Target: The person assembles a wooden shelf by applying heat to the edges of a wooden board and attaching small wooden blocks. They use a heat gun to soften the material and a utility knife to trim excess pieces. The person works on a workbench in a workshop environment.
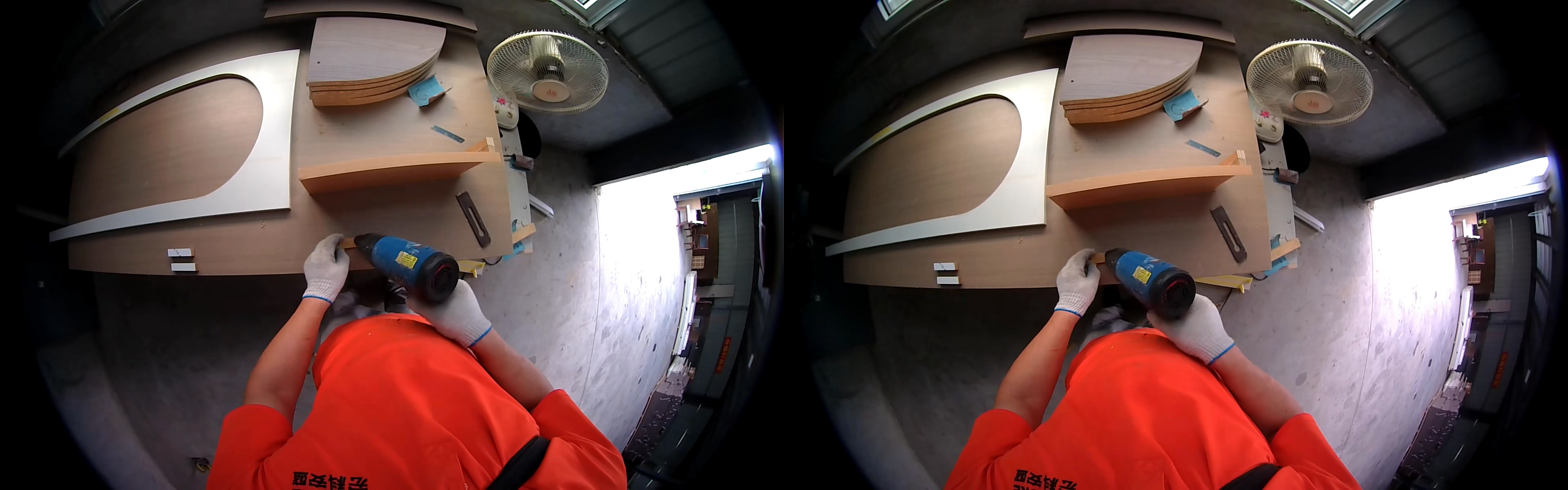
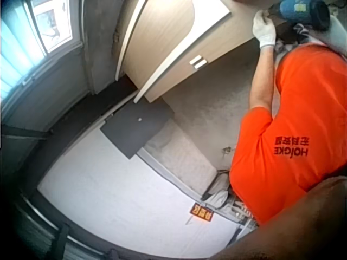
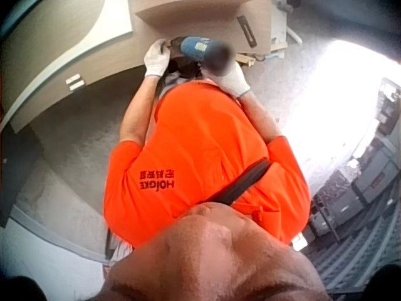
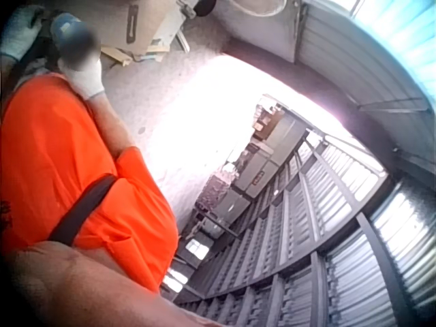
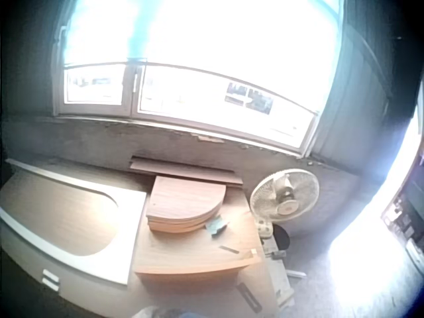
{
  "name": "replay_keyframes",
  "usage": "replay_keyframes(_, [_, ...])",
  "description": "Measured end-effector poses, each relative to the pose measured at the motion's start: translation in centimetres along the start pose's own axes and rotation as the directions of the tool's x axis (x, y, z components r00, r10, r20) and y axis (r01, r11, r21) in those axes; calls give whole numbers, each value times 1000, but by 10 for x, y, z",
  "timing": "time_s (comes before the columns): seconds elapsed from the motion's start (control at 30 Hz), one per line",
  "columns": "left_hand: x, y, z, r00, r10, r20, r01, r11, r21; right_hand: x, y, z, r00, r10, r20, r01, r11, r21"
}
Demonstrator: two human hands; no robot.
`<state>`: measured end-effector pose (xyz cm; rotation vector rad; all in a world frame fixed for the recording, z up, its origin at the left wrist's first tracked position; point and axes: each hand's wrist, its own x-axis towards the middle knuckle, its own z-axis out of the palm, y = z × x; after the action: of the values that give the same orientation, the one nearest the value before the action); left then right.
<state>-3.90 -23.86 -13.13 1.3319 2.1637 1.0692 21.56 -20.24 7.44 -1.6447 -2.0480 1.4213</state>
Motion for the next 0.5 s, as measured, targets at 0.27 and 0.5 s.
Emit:
replay_keyframes(0.27, [-1,-1,0,999,28,-15,-28,999,21,-2,5,-3,1000,20,-13,-20,1000,13])
replay_keyframes(0.5, [0,1,0,999,34,-17,-33,999,27,-6,2,-8,999,37,8,-37,999,-2])
